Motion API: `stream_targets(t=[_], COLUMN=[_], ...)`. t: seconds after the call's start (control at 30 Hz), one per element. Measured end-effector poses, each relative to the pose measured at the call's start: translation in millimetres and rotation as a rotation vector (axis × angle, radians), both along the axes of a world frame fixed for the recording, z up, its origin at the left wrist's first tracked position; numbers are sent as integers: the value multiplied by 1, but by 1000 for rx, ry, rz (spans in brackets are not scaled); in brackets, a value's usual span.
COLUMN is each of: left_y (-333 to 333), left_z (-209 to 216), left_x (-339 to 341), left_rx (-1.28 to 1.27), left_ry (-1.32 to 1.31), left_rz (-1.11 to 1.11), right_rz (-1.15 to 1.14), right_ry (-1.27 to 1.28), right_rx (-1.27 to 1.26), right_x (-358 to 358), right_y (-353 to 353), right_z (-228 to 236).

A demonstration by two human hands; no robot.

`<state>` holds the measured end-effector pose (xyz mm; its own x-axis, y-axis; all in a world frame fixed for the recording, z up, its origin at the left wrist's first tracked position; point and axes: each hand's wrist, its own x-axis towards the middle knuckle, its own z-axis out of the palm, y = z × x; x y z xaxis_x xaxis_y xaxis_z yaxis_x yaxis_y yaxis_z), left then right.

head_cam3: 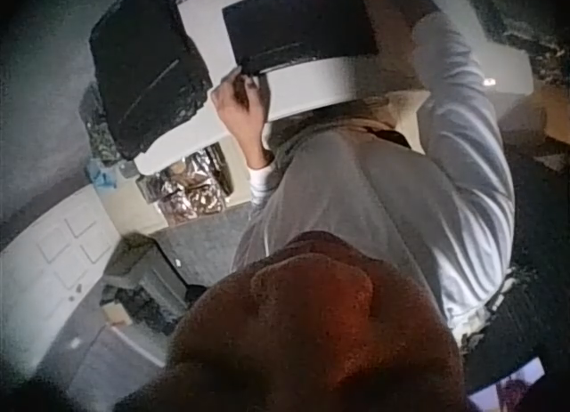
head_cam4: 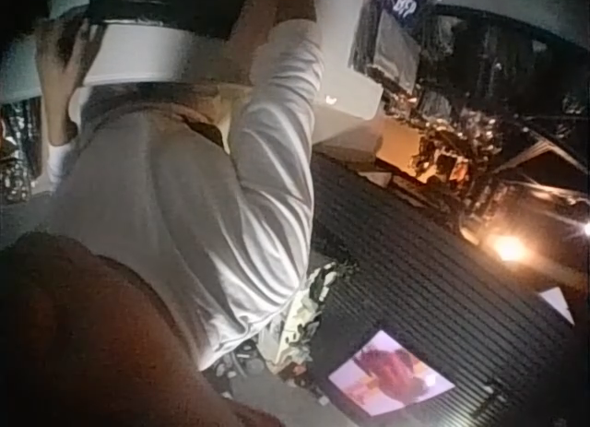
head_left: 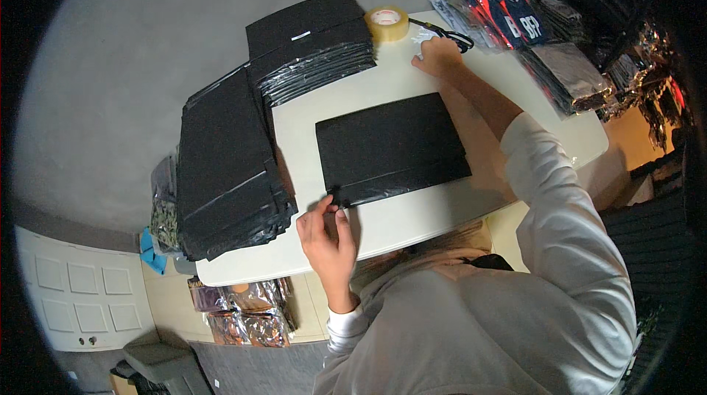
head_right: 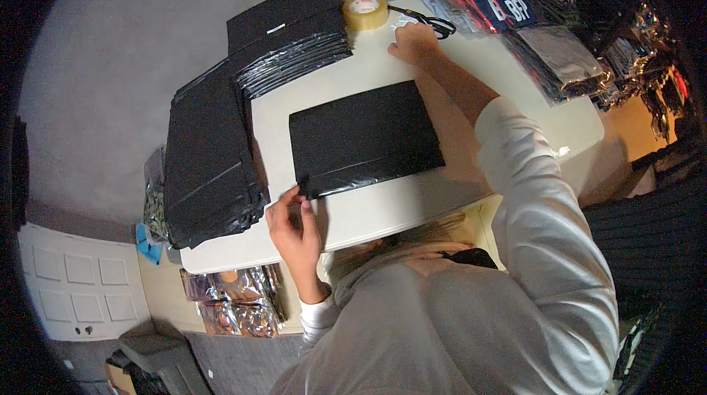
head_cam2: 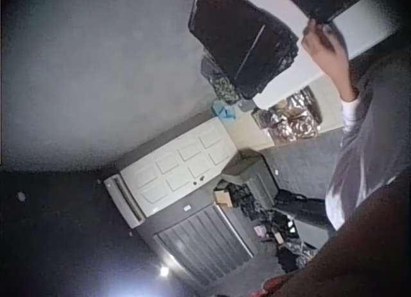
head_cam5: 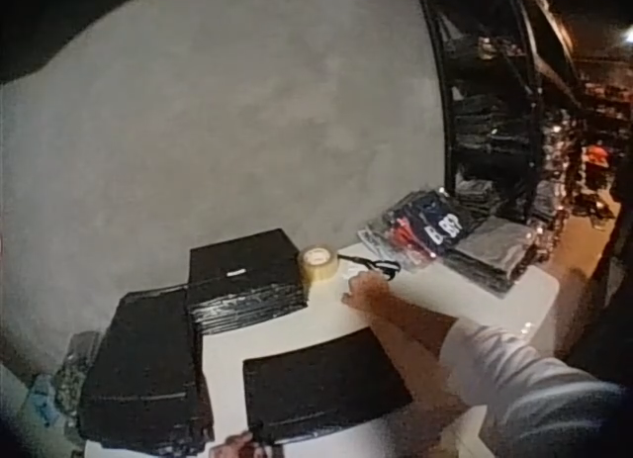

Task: The recorder is seen packing items into mailing bags and sealing them.

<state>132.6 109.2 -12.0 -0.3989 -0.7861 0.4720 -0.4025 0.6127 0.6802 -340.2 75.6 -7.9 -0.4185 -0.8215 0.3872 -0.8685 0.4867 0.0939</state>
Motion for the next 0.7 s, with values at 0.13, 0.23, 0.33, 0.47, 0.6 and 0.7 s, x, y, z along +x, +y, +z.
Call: stream_targets(t=[0.13,0.23,0.33,0.47,0.6,0.7], left_y=[-1,-1,-1,-2,-1,-2], left_z=[-2,-2,-1,-3,-4,-4], left_x=[2,1,2,5,5,5], left_rx=[3,-6,-10,-34,-20,-12], left_ry=[4,7,12,-7,-16,-40], left_rz=[2,-12,-10,-8,-6,2], right_rz=[-10,-49,-117,-155,44,291], right_ry=[19,-4,-105,-213,-242,-225], right_rx=[13,-20,-33,-40,-101,-109], right_x=[5,1,8,17,40,97], right_y=[1,7,10,23,37,61], right_z=[3,-3,0,6,7,23])
